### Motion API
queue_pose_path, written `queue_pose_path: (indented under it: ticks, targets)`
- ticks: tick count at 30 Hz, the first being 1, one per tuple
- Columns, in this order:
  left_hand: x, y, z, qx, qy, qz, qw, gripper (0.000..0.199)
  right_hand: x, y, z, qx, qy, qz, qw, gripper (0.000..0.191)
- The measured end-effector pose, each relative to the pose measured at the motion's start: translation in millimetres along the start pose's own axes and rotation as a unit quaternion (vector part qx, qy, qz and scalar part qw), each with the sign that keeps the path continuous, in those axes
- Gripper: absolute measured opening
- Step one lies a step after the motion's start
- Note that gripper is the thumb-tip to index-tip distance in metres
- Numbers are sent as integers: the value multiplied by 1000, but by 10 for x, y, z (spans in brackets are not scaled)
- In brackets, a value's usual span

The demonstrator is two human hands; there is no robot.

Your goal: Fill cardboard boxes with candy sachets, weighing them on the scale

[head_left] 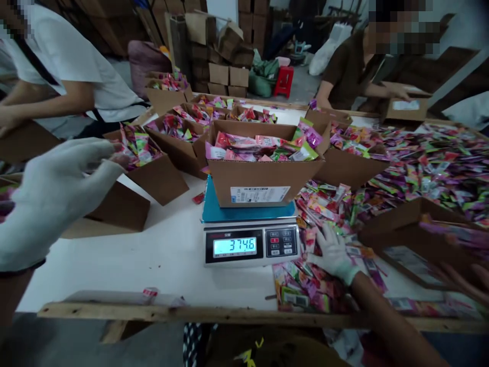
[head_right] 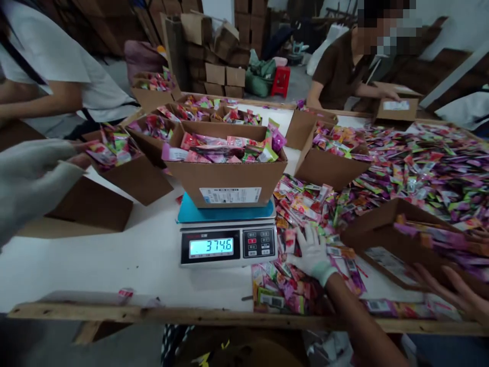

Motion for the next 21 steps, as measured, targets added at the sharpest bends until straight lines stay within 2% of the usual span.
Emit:
queue_pose_path:
  ticks: [3, 5, 9, 11, 13, 16, 18, 19, 21]
  targets:
    - [57, -410, 93, 2, -5, -75, 997, 60, 30, 81, 67, -12, -26, 28, 999, 55]
    - [94, -576, 119, 33, -8, -117, 993, 55, -75, 95, 215, -33, -14, 47, 998, 47]
    - [140, -662, 56, 91, 7, -136, 986, 44, -376, 73, 509, -60, 7, 65, 996, 44]
    - [119, -621, -1, 92, 4, -122, 988, 44, -634, 84, 631, -60, 6, 65, 996, 41]
    - [79, -555, -46, 80, 3, -107, 991, 49, -1055, 141, 755, -64, -13, 72, 995, 41]
    - [36, -456, -67, 48, 16, -95, 994, 57, -1986, 427, 948, -130, -57, 112, 984, 45]
    - [40, -422, -58, 33, 25, -90, 995, 58, -2648, 813, 1073, -201, -81, 127, 968, 44]
    - [52, -423, -51, 31, 27, -90, 995, 58, -2931, 1066, 1139, -233, -98, 102, 962, 45]
    - [84, -454, -48, 48, 29, -90, 994, 58, -3308, 1677, 1279, -298, -129, 60, 944, 45]
Point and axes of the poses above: each hand's wrist, its own z-axis towards the middle knuckle, its own x-axis out of the palm, y = z × x, the point moved 3 cm from there along z, towards the middle knuckle, and after that the axes turned 6 degrees about -y, right-handed, at the moved point
